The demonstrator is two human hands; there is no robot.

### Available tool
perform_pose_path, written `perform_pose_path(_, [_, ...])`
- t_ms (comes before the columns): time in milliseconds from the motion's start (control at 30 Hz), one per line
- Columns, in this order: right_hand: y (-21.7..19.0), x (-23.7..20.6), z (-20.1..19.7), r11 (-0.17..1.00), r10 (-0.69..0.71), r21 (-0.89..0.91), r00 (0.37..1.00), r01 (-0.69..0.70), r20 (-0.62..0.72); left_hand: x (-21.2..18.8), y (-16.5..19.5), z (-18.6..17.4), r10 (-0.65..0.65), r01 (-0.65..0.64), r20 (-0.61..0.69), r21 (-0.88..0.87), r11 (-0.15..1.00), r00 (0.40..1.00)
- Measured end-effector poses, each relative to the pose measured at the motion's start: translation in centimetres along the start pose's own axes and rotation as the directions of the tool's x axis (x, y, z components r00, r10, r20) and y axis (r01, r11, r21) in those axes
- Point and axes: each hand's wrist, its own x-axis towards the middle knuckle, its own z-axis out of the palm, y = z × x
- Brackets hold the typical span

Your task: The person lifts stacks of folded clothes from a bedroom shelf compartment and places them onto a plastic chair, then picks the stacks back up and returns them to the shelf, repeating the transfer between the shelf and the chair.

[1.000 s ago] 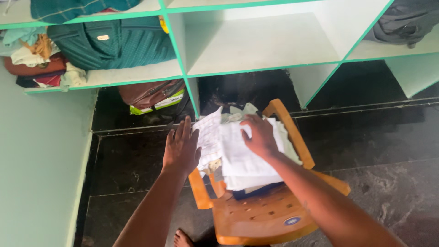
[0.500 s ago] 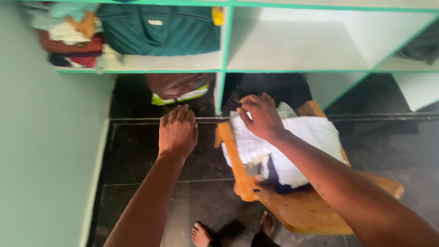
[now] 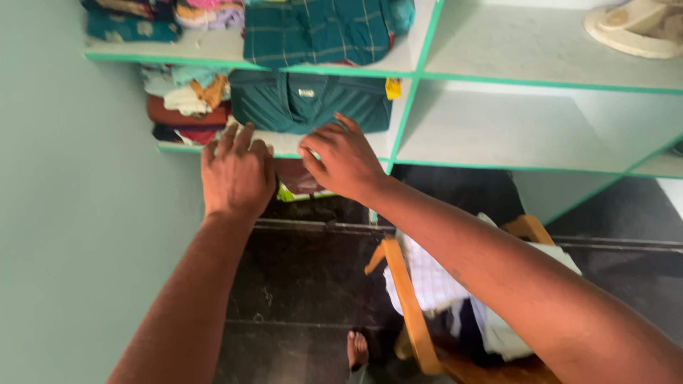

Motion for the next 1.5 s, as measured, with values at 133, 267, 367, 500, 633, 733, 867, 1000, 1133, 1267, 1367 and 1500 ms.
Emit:
perform_pose_path(133, [2.0, 8.9, 0.7, 0.986, -0.159, -0.076, 0.980, 0.150, -0.124, 6.8, -3.2, -0.4, 0.002, 0.001, -0.080, 0.031, 1.000, 0.997])
perform_pose_path(267, [4.3, 16.5, 0.3, 0.972, -0.225, -0.106, 0.955, 0.208, -0.192, 13.1, -5.2, -0.8, 0.041, -0.028, -0.105, 0.123, 0.992, 0.994])
perform_pose_path(367, [5.9, 21.5, 0.0, 0.970, -0.234, -0.113, 0.948, 0.214, -0.215, 17.8, -6.6, -0.5, 0.066, -0.044, -0.141, 0.150, 0.988, 0.988])
perform_pose_path(500, [8.0, 25.8, 0.8, 0.964, -0.262, -0.103, 0.940, 0.245, -0.219, 21.9, -8.1, 1.2, 0.091, -0.057, -0.166, 0.199, 0.978, 0.982])
perform_pose_path(633, [9.1, 28.6, 2.7, 0.963, -0.265, -0.116, 0.927, 0.242, -0.267, 24.6, -9.5, 3.0, 0.052, -0.022, -0.114, 0.251, 0.968, 0.992])
perform_pose_path(733, [9.7, 30.5, 3.2, 0.971, -0.238, -0.087, 0.940, 0.223, -0.243, 26.4, -10.6, 3.3, 0.088, -0.043, -0.148, 0.285, 0.958, 0.985])
perform_pose_path(867, [10.3, 34.0, 2.4, 0.961, -0.273, -0.128, 0.924, 0.247, -0.268, 29.7, -12.6, 2.8, 0.105, -0.041, -0.184, 0.323, 0.946, 0.977])
perform_pose_path(1000, [11.2, 37.0, 1.7, 0.947, -0.314, -0.169, 0.898, 0.273, -0.308, 32.7, -14.3, 2.7, 0.139, -0.045, -0.233, 0.367, 0.929, 0.962])
perform_pose_path(1133, [12.1, 39.9, 1.3, 0.926, -0.340, -0.259, 0.906, 0.275, -0.254, 35.6, -16.5, 2.8, 0.178, -0.101, -0.217, 0.327, 0.940, 0.960])
perform_pose_path(1267, [12.2, 43.2, 0.5, 0.880, -0.359, -0.408, 0.903, 0.243, -0.237, 39.4, -19.0, 3.0, 0.254, -0.155, -0.270, 0.339, 0.928, 0.929])
perform_pose_path(1367, [12.0, 45.9, -0.2, 0.853, -0.343, -0.481, 0.914, 0.205, -0.218, 42.1, -21.4, 2.8, 0.311, -0.216, -0.286, 0.319, 0.923, 0.906])
perform_pose_path(1500, [11.5, 50.7, -0.4, 0.795, -0.377, -0.575, 0.899, 0.191, -0.223, 45.9, -25.6, 2.0, 0.339, -0.243, -0.298, 0.317, 0.917, 0.892])
